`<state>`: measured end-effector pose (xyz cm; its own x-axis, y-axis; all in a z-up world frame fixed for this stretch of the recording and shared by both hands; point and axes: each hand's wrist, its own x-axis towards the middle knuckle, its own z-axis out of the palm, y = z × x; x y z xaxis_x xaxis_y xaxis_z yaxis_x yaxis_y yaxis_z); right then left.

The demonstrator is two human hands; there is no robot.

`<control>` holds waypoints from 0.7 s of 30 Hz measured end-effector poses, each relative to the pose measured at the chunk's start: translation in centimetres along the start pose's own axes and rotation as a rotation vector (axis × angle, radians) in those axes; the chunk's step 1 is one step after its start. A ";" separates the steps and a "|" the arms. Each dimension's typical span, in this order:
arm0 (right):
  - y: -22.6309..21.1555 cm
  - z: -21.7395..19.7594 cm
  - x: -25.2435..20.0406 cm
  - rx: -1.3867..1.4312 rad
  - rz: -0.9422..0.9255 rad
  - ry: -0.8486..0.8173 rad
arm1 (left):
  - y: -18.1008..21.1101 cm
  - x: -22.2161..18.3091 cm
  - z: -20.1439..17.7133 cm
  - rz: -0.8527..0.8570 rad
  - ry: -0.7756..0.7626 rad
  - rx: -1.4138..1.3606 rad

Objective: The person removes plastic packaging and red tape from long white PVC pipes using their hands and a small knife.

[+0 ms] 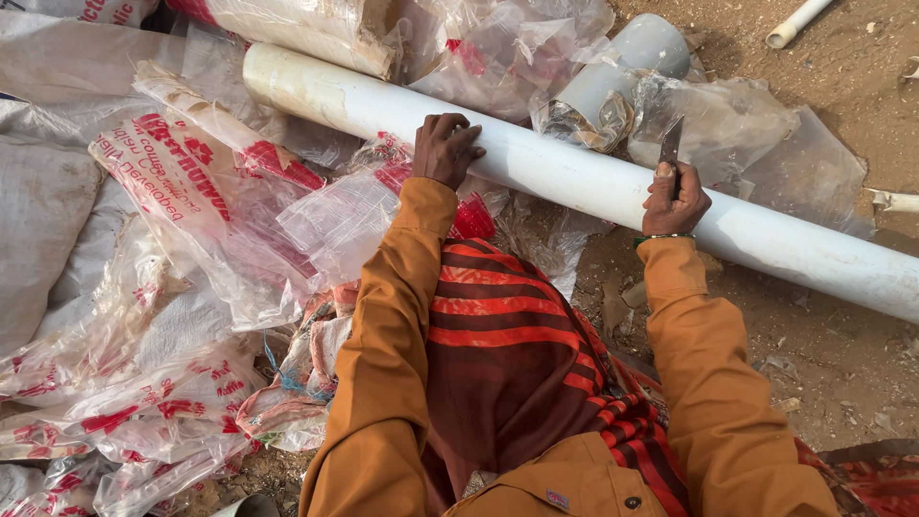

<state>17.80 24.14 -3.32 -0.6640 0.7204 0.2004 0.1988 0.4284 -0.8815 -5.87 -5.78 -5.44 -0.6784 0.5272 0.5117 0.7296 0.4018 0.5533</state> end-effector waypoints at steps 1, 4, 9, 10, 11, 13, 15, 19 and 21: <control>0.0 -0.3 -0.2 0.001 0.000 -0.005 | 0.4 -0.1 0.4 -0.028 -0.021 -0.005; -0.2 -0.5 -0.2 0.010 0.029 -0.003 | 0.4 -0.1 0.9 -0.046 -0.081 -0.018; 0.0 -0.3 -0.2 0.008 0.014 -0.018 | -1.4 0.0 2.0 0.000 -0.197 0.085; 0.1 -0.4 -0.6 0.018 0.011 -0.025 | -1.5 -0.5 2.2 0.036 -0.194 0.100; 0.1 -0.4 -0.4 0.004 0.007 -0.023 | -1.6 -0.4 2.3 0.081 -0.182 0.118; 0.1 -0.4 0.0 -0.024 0.002 -0.019 | -1.4 -0.4 2.5 0.099 -0.246 0.119; 0.0 -0.3 0.0 -0.005 0.008 -0.008 | -0.7 -0.9 2.4 0.102 -0.279 0.097; -0.1 -0.2 -0.1 -0.021 0.006 -0.010 | 1.0 -2.2 1.8 0.074 -0.306 -0.001; -0.1 -0.2 -0.1 -0.011 0.010 -0.005 | 1.6 -2.6 1.7 0.030 -0.340 -0.084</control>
<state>17.99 24.16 -3.12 -0.6659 0.7216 0.1897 0.2131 0.4276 -0.8785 -2.79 -5.23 -7.06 -0.5786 0.7630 0.2882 0.7298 0.3265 0.6007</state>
